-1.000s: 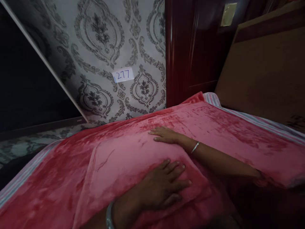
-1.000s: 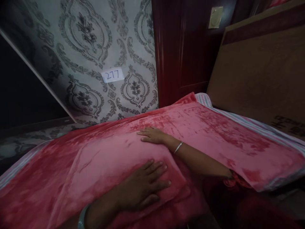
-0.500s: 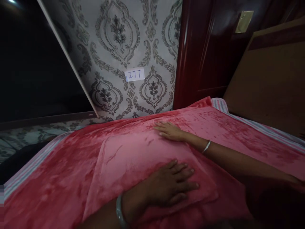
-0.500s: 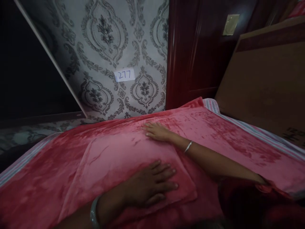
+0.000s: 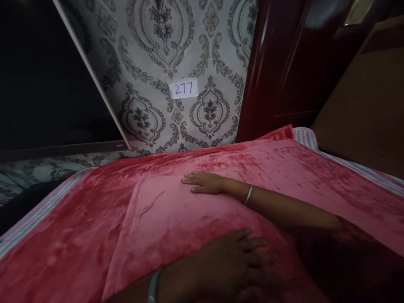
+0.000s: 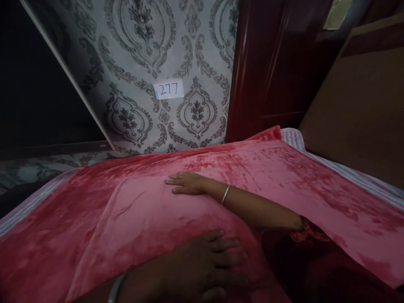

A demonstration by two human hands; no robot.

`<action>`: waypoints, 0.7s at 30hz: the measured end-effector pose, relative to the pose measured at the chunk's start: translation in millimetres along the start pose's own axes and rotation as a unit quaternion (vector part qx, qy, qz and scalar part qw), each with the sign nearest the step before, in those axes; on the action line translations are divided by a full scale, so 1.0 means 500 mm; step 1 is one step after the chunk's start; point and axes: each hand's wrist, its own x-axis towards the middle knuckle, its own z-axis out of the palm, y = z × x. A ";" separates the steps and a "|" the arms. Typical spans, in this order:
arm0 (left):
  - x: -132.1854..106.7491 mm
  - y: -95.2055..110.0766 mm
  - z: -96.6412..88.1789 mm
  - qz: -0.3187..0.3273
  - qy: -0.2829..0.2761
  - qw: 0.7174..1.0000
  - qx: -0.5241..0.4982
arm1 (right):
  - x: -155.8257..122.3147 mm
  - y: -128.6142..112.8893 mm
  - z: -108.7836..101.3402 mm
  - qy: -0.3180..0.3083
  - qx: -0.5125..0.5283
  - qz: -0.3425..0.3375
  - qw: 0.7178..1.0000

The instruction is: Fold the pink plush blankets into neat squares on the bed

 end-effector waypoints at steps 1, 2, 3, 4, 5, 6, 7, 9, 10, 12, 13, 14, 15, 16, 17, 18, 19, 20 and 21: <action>0.000 -0.001 0.000 -0.002 -0.001 1.000 0.003 | 0.008 0.010 0.002 0.000 0.006 0.013 1.000; 0.000 -0.001 0.000 -0.002 -0.001 1.000 0.006 | 0.014 0.017 0.005 0.000 0.010 0.023 1.000; 0.000 -0.002 0.001 -0.001 -0.001 1.000 0.008 | 0.019 0.022 0.008 0.000 0.013 0.029 1.000; -0.001 -0.003 0.002 0.000 0.001 1.000 0.009 | 0.022 0.024 0.010 0.001 0.014 0.030 0.999; -0.001 -0.004 0.004 0.002 0.004 1.000 0.008 | 0.025 0.023 0.011 0.003 0.011 0.029 1.000; -0.002 -0.004 0.006 0.005 0.004 1.000 0.006 | 0.026 0.020 0.010 0.004 0.007 0.030 1.000; -0.002 -0.005 0.008 0.007 0.006 1.000 0.004 | 0.025 0.015 0.006 0.006 -0.001 0.035 0.999; -0.003 -0.007 0.013 0.010 0.011 1.000 0.002 | 0.012 -0.001 -0.011 0.015 -0.024 0.055 0.998; -0.003 -0.008 0.016 0.011 0.014 1.000 0.003 | -0.002 -0.010 -0.023 0.023 -0.038 0.067 0.997; -0.002 -0.011 0.023 0.014 0.021 1.000 0.006 | -0.046 -0.030 -0.046 0.040 -0.059 0.086 0.994; -0.001 -0.012 0.027 0.016 0.024 1.000 0.009 | -0.076 -0.038 -0.054 0.047 -0.064 0.092 0.993; -0.001 -0.013 0.030 0.019 0.027 0.999 0.010 | -0.108 -0.044 -0.059 0.052 -0.067 0.099 0.992; 0.000 -0.014 0.034 0.022 0.030 0.999 0.011 | -0.141 -0.047 -0.060 0.054 -0.068 0.105 0.991; 0.001 -0.016 0.037 0.025 0.034 0.999 0.011 | -0.172 -0.046 -0.056 0.052 -0.068 0.113 0.990; 0.002 -0.017 0.039 0.027 0.035 0.999 0.011 | -0.200 -0.042 -0.049 0.049 -0.067 0.123 0.989; 0.004 -0.018 0.040 0.028 0.034 0.999 0.012 | -0.222 -0.035 -0.038 0.047 -0.065 0.136 0.987; 0.005 -0.018 0.041 0.029 0.030 0.999 0.013 | -0.238 -0.025 -0.026 0.047 -0.061 0.150 0.986; 0.005 -0.018 0.041 0.028 0.025 0.999 0.016 | -0.248 -0.015 -0.012 0.054 -0.055 0.162 0.984; 0.006 -0.018 0.040 0.026 0.019 0.999 0.021 | -0.252 -0.004 0.002 0.066 -0.049 0.172 0.982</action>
